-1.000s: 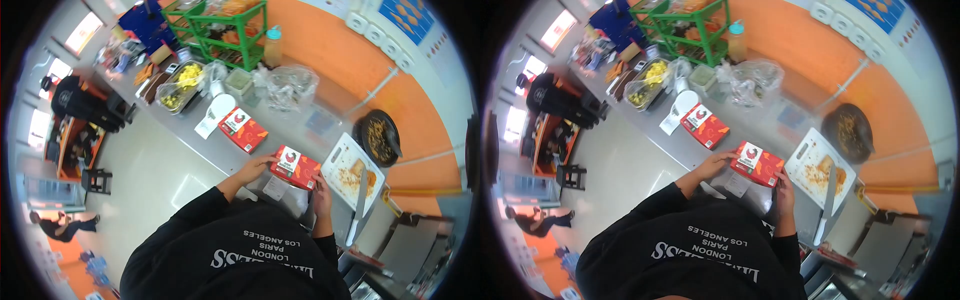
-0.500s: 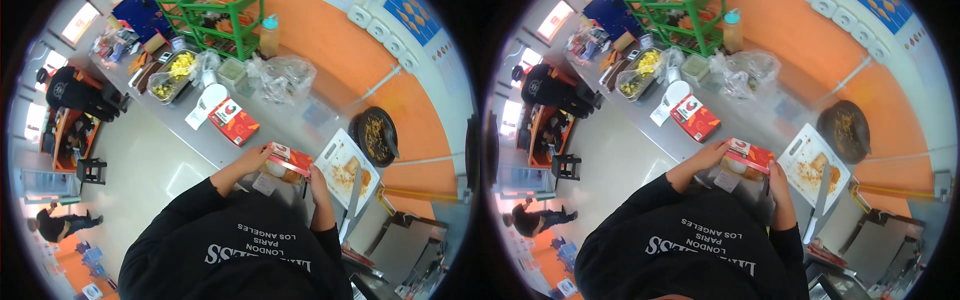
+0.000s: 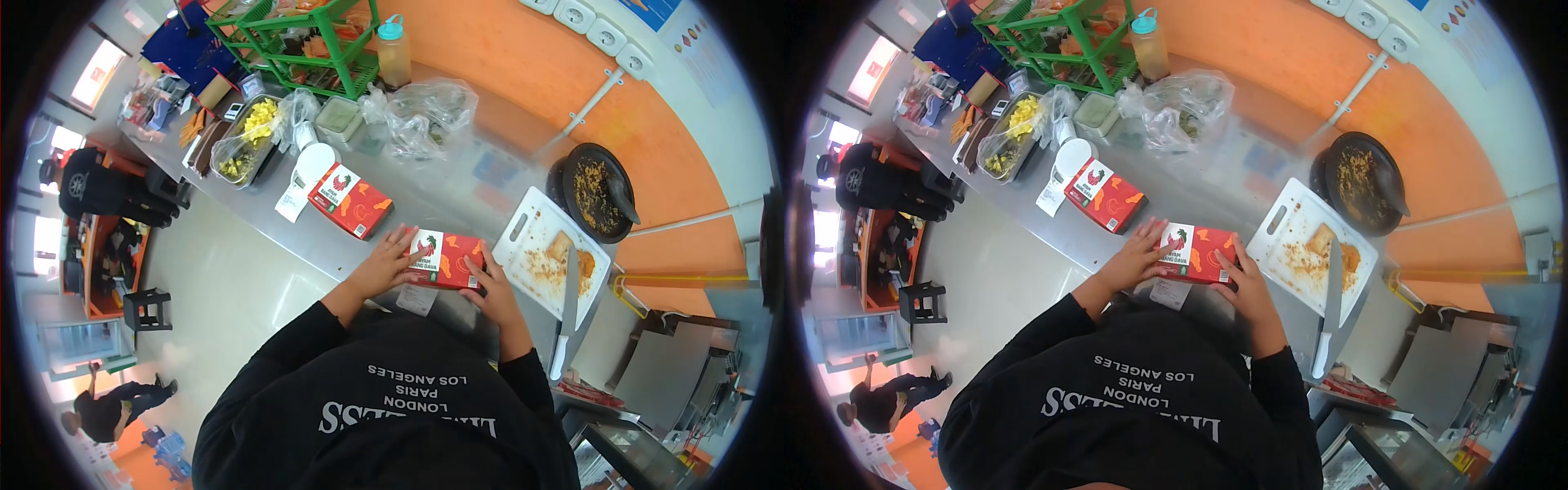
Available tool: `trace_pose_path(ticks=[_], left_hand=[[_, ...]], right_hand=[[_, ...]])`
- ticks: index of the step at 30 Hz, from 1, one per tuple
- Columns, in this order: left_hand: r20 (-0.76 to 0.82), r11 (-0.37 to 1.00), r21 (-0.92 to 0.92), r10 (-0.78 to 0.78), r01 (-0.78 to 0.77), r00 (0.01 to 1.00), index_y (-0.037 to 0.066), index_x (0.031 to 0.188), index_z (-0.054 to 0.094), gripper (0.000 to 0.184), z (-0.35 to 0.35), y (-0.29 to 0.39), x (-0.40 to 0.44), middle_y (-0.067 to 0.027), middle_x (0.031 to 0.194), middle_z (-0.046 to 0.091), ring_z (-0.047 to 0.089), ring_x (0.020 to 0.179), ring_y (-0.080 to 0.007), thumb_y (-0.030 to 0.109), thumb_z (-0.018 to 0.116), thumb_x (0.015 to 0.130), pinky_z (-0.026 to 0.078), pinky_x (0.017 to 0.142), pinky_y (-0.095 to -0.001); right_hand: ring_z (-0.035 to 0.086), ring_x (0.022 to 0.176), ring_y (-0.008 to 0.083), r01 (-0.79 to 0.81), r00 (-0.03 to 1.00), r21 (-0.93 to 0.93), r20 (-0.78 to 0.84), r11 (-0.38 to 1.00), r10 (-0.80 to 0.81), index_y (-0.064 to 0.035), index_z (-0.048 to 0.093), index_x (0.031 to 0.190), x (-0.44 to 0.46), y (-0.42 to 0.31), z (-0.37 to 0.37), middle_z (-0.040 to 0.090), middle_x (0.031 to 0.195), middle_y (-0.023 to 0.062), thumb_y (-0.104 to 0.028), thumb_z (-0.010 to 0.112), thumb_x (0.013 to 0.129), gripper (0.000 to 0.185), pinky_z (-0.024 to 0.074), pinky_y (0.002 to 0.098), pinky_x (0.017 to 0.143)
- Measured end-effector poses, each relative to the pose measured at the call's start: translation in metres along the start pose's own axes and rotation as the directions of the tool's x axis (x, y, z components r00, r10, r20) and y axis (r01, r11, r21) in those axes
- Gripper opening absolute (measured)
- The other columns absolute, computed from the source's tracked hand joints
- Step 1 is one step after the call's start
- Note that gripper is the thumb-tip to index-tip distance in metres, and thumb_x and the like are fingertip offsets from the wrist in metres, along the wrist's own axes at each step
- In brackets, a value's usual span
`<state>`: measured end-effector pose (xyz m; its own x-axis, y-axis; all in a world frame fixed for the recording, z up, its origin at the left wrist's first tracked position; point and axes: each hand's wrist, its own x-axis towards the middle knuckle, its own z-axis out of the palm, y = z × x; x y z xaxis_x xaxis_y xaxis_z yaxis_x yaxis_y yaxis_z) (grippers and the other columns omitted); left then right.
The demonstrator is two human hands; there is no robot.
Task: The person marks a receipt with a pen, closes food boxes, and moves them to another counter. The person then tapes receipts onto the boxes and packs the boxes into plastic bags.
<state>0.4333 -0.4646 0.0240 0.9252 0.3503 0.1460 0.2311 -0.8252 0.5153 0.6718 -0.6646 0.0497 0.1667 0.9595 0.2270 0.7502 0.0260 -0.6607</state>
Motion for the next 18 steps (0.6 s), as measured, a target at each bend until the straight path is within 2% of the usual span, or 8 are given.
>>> trace_pose_path(ticks=[1,4,5,7,11,13,16,18], left_hand=[[0.070,0.992,0.019,0.124,-0.125,0.990,0.026,0.150,0.046,0.073,-0.004,-0.003,0.002,-0.0202,0.160,0.029,0.027,0.145,-0.0499,0.041,0.074,0.085,0.029,0.116,-0.0565],[0.137,0.984,0.033,0.170,-0.176,0.976,0.026,0.149,0.046,0.073,-0.012,-0.008,0.006,-0.0164,0.160,0.030,0.027,0.146,-0.0490,0.047,0.072,0.084,0.028,0.116,-0.0590],[0.136,0.984,0.032,0.171,-0.177,0.976,0.026,0.149,0.046,0.073,-0.018,-0.004,0.009,-0.0164,0.160,0.030,0.027,0.146,-0.0490,0.047,0.072,0.084,0.028,0.116,-0.0590],[0.226,0.942,0.228,0.197,-0.248,0.954,0.025,0.149,0.046,0.069,-0.032,0.008,0.012,-0.0184,0.159,0.032,0.025,0.147,-0.0475,0.046,0.070,0.088,0.029,0.116,-0.0595],[0.220,0.940,0.173,0.254,-0.293,0.942,0.025,0.148,0.049,0.064,-0.017,-0.010,0.007,-0.0178,0.158,0.035,0.026,0.147,-0.0464,0.044,0.068,0.090,0.029,0.116,-0.0590],[0.173,0.944,0.081,0.302,-0.320,0.937,0.022,0.144,0.053,0.058,-0.002,-0.019,0.001,-0.0159,0.158,0.035,0.025,0.148,-0.0460,0.039,0.069,0.090,0.031,0.116,-0.0590],[0.160,0.948,0.029,0.308,-0.316,0.938,0.021,0.143,0.055,0.053,0.004,-0.021,-0.005,-0.0167,0.158,0.035,0.023,0.149,-0.0451,0.035,0.066,0.093,0.031,0.115,-0.0581],[0.144,0.947,0.026,0.315,-0.321,0.938,0.020,0.140,0.056,0.053,0.003,-0.022,-0.007,-0.0177,0.158,0.034,0.023,0.149,-0.0461,0.035,0.069,0.091,0.031,0.114,-0.0601]], right_hand=[[0.059,0.113,0.0325,-0.004,1.000,-0.001,-0.002,1.000,0.004,-0.0142,0.059,0.140,-0.003,0.006,0.003,0.037,0.157,0.0197,-0.019,0.081,0.081,0.064,0.0492,0.0404,0.098],[0.062,0.112,0.0342,-0.042,0.998,0.026,0.042,0.999,0.041,-0.0200,0.062,0.138,-0.009,0.020,0.012,0.036,0.158,0.0208,-0.023,0.085,0.073,0.068,0.0520,0.0392,0.094],[0.063,0.110,0.0346,-0.007,1.000,-0.019,0.011,1.000,0.007,-0.0204,0.062,0.137,-0.009,0.020,0.013,0.040,0.155,0.0211,-0.024,0.083,0.075,0.066,0.0531,0.0387,0.092],[0.065,0.108,0.0349,0.024,1.000,-0.062,-0.014,0.998,-0.025,-0.0208,0.063,0.136,-0.011,0.020,0.015,0.044,0.152,0.0214,-0.024,0.082,0.076,0.063,0.0543,0.0382,0.090],[0.066,0.108,0.0357,0.045,0.998,-0.139,-0.029,0.989,-0.049,-0.0204,0.064,0.135,-0.009,0.017,0.016,0.044,0.152,0.0231,-0.025,0.082,0.077,0.061,0.0549,0.0391,0.090],[0.065,0.108,0.0362,0.035,0.999,-0.148,-0.018,0.988,-0.038,-0.0200,0.063,0.135,-0.011,0.017,0.017,0.043,0.152,0.0238,-0.025,0.081,0.078,0.060,0.0550,0.0396,0.090],[0.062,0.118,0.0382,0.053,0.998,-0.185,0.037,0.981,-0.047,-0.0182,0.061,0.137,-0.012,0.015,0.016,0.038,0.154,0.0263,-0.028,0.081,0.079,0.063,0.0534,0.0399,0.095],[0.051,0.131,0.0433,0.034,0.997,-0.132,0.068,0.991,-0.025,-0.0121,0.059,0.137,-0.010,0.002,0.010,0.034,0.156,0.0284,-0.026,0.082,0.079,0.064,0.0487,0.0436,0.103]])
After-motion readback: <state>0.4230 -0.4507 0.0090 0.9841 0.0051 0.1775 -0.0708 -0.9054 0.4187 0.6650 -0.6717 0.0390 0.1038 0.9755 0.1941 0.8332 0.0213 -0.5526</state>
